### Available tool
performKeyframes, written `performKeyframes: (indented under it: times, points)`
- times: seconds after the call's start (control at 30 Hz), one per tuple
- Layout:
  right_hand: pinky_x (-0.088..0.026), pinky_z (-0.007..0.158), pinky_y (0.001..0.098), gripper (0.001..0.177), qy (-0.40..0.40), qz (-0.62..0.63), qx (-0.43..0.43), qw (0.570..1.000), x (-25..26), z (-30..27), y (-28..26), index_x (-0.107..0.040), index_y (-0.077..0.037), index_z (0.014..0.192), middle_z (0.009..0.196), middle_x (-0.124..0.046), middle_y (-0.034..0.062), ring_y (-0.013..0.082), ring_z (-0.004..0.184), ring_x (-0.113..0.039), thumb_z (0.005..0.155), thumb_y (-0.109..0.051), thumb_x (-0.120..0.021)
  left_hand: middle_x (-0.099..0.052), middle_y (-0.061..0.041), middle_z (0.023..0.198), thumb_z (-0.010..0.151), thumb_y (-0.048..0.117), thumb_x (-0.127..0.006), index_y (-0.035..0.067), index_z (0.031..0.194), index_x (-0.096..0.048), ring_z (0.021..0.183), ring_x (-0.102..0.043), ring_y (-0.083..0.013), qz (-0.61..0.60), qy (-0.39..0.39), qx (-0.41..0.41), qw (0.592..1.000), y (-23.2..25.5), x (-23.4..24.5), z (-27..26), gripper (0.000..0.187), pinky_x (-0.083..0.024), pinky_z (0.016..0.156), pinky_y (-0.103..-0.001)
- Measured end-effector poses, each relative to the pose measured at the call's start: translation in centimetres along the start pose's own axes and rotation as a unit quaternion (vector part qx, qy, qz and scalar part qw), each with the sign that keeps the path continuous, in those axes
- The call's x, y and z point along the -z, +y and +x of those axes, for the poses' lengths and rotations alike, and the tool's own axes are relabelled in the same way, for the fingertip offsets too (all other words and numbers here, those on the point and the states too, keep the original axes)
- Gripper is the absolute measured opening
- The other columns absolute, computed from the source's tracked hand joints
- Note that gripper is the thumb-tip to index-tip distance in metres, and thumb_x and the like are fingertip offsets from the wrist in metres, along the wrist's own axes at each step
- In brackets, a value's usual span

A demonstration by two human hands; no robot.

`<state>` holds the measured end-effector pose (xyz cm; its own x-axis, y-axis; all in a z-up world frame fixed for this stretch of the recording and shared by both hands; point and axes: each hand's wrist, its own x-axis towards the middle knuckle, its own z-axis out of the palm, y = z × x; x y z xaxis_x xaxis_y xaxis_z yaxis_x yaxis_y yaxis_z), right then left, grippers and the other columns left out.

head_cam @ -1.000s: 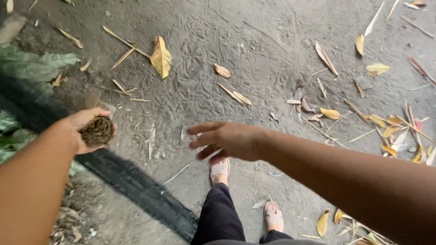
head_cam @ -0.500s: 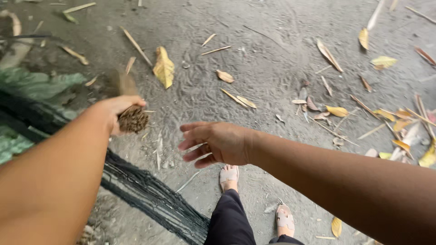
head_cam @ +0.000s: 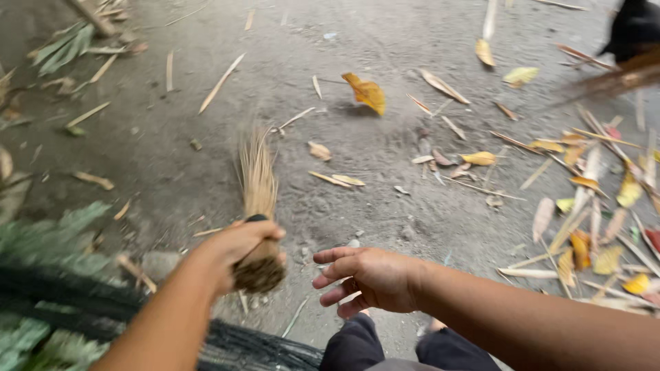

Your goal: The person sweeps leaves and debris on a dirt yard using a short broom, moving from one area to another and gathering the materials into a pile near a metal container.

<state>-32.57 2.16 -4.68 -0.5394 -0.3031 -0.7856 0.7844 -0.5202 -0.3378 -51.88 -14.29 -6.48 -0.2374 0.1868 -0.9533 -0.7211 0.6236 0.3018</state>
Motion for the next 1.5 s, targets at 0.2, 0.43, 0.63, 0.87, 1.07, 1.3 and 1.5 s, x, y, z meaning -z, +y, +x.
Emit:
performKeyframes:
  times: [0.2,0.43,0.63,0.87,1.07,1.3,1.5]
  points:
    - [-0.06,0.076,0.0363,0.064,0.057,0.028,0.013,0.998,6.9,-3.9,2.1,-0.046,-0.016,0.152,0.112,-0.069,0.0015,0.0156,0.092,-0.068,0.09,-0.017,-0.063,-0.072,-0.014,0.073,0.085,0.028,-0.069,0.002,0.093,-0.063,0.054,-0.069,-0.0231,0.019,-0.237,0.059,0.97,2.6,-9.0,2.9,0.028,-0.058,0.046,-0.038]
    - [-0.057,0.076,0.0368,0.062,0.04,0.002,0.007,0.999,13.2,-5.0,1.4,-0.05,-0.017,0.15,0.113,-0.068,0.0021,0.0162,0.09,-0.069,0.09,-0.016,-0.064,-0.071,-0.012,0.074,0.083,0.017,-0.072,0.012,0.106,-0.06,0.056,-0.067,-0.0222,-0.007,-0.037,-0.046,0.998,6.1,-8.6,1.0,0.026,-0.056,0.049,-0.039]
    - [-0.058,0.077,0.035,0.062,0.068,0.005,0.057,0.996,22.9,-8.2,0.1,-0.048,-0.015,0.151,0.119,-0.068,0.0022,0.0143,0.092,-0.069,0.091,-0.017,-0.063,-0.068,-0.009,0.069,0.085,0.033,-0.064,0.01,0.087,-0.058,0.053,-0.065,-0.0225,0.123,-0.062,0.096,0.986,16.9,-17.5,13.6,0.024,-0.058,0.05,-0.036]
    - [-0.059,0.069,0.0331,0.064,0.076,0.023,0.035,0.996,30.2,-13.7,-1.3,-0.047,-0.016,0.151,0.117,-0.069,0.0006,0.0138,0.09,-0.07,0.089,-0.016,-0.064,-0.075,-0.018,0.084,0.081,0.017,-0.067,-0.005,0.107,-0.06,0.061,-0.07,-0.0171,-0.017,-0.143,-0.029,0.989,17.3,-22.2,4.1,0.035,-0.061,0.05,-0.029]
    - [-0.06,0.069,0.0323,0.066,0.058,0.094,0.125,0.986,32.2,-13.3,-6.5,-0.044,-0.01,0.153,0.112,-0.069,0.0025,0.0144,0.091,-0.07,0.091,-0.015,-0.065,-0.068,-0.012,0.084,0.084,0.02,-0.071,0.006,0.106,-0.058,0.061,-0.068,-0.0196,0.124,-0.054,-0.068,0.988,27.2,-24.6,9.7,0.028,-0.057,0.047,-0.033]
    - [-0.061,0.071,0.0315,0.066,0.156,0.218,0.187,0.945,38.4,-15.2,-8.7,-0.045,-0.01,0.152,0.118,-0.067,0.0046,0.0148,0.093,-0.07,0.089,-0.015,-0.064,-0.073,-0.015,0.087,0.089,0.03,-0.071,0.004,0.112,-0.063,0.069,-0.07,-0.0241,0.262,0.008,0.034,0.964,34.3,-40.4,23.2,0.036,-0.061,0.061,-0.033]
    - [-0.06,0.072,0.0322,0.066,0.165,0.271,0.18,0.931,37.9,-14.5,-10.5,-0.046,-0.012,0.15,0.12,-0.065,0.0059,0.018,0.094,-0.07,0.088,-0.016,-0.065,-0.071,-0.012,0.081,0.084,0.025,-0.071,0.004,0.102,-0.059,0.066,-0.068,-0.0229,0.332,-0.271,0.094,0.899,36.7,-47.4,19.5,0.03,-0.06,0.057,-0.036]
